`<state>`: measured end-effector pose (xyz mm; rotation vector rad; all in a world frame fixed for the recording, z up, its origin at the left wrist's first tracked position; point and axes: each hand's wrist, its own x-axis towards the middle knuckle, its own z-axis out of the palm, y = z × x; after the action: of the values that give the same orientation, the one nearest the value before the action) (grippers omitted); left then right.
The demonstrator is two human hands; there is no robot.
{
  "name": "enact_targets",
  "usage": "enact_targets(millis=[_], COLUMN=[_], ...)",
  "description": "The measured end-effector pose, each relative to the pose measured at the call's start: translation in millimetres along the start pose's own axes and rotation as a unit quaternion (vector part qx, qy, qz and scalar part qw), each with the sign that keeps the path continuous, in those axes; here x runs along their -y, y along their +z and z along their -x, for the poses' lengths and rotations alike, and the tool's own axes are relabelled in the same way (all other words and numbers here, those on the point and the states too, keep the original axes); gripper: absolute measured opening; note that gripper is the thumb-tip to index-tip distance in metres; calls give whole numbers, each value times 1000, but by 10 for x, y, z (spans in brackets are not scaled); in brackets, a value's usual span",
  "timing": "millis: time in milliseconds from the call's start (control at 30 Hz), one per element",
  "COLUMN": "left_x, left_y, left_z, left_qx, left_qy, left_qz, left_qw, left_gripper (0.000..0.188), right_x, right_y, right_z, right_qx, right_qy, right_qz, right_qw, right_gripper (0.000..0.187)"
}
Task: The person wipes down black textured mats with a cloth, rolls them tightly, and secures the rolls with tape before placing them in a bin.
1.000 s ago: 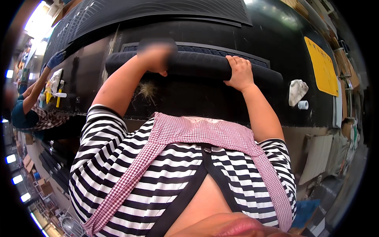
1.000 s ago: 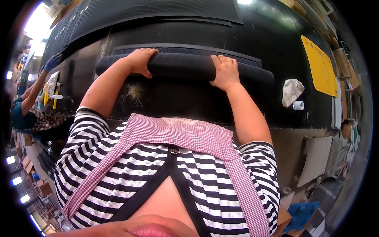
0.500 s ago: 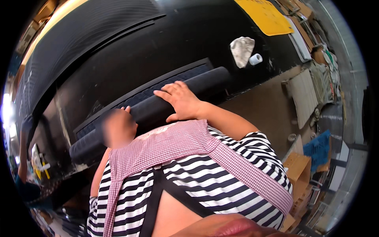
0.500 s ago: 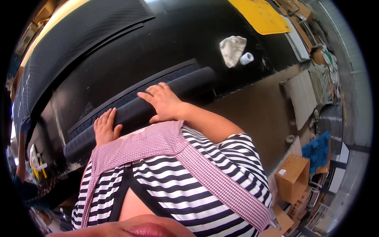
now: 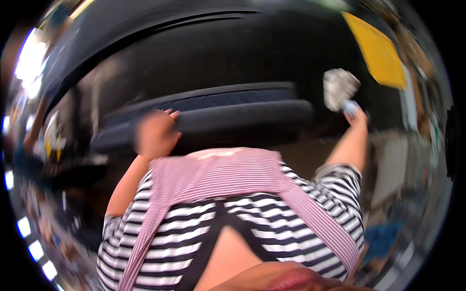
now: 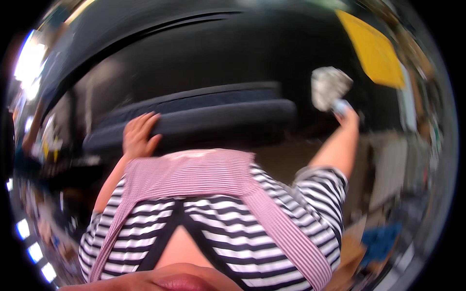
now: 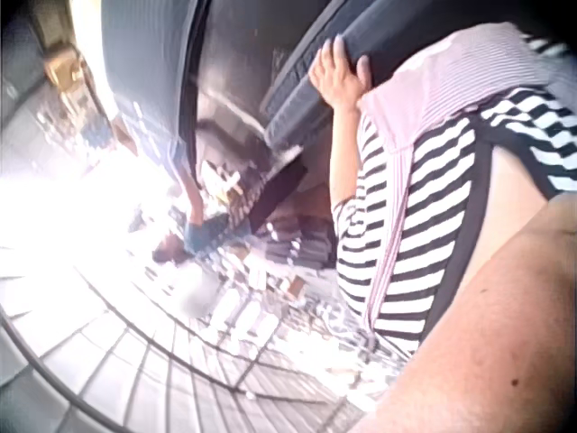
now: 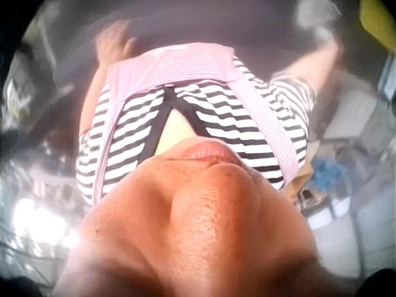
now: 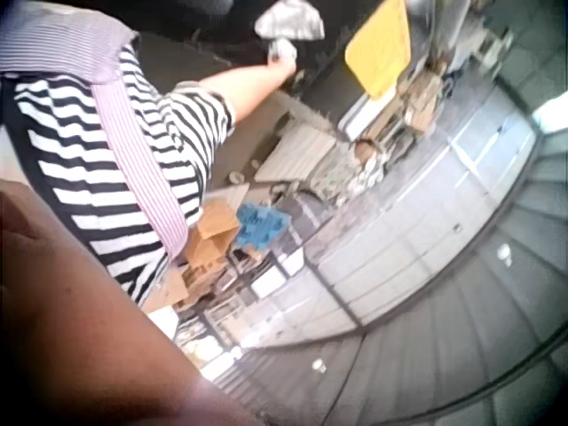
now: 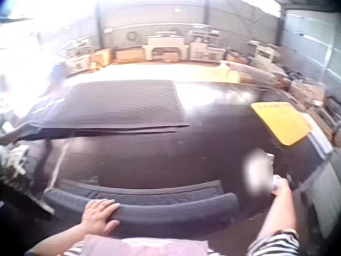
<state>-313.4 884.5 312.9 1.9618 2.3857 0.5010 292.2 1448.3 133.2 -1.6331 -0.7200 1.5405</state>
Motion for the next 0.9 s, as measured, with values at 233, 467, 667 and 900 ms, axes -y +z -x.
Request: enact_targets(millis=[233,467,667,900], left_x=[-12,164,202,145], left_y=[36,248,44,-302], left_z=[167,121,98,-213], left_qx=[49,39,15,-84], left_qy=[-78,-46,-108,164], left_qz=[-25,-20,185,163], left_qw=[995,998,977,969], left_gripper=[58,59,83,33], right_x=[-117,-1034,-1537,-1623], right_y=[931,3780,4331,4324], right_z=[987,4206,4305,4341], right_qx=[76,616,608,584], right_qy=[-269,-156,-108,-154], right_qz=[37,26,117,197], right_qw=[959,772,778,772], right_gripper=[41,18,8,16])
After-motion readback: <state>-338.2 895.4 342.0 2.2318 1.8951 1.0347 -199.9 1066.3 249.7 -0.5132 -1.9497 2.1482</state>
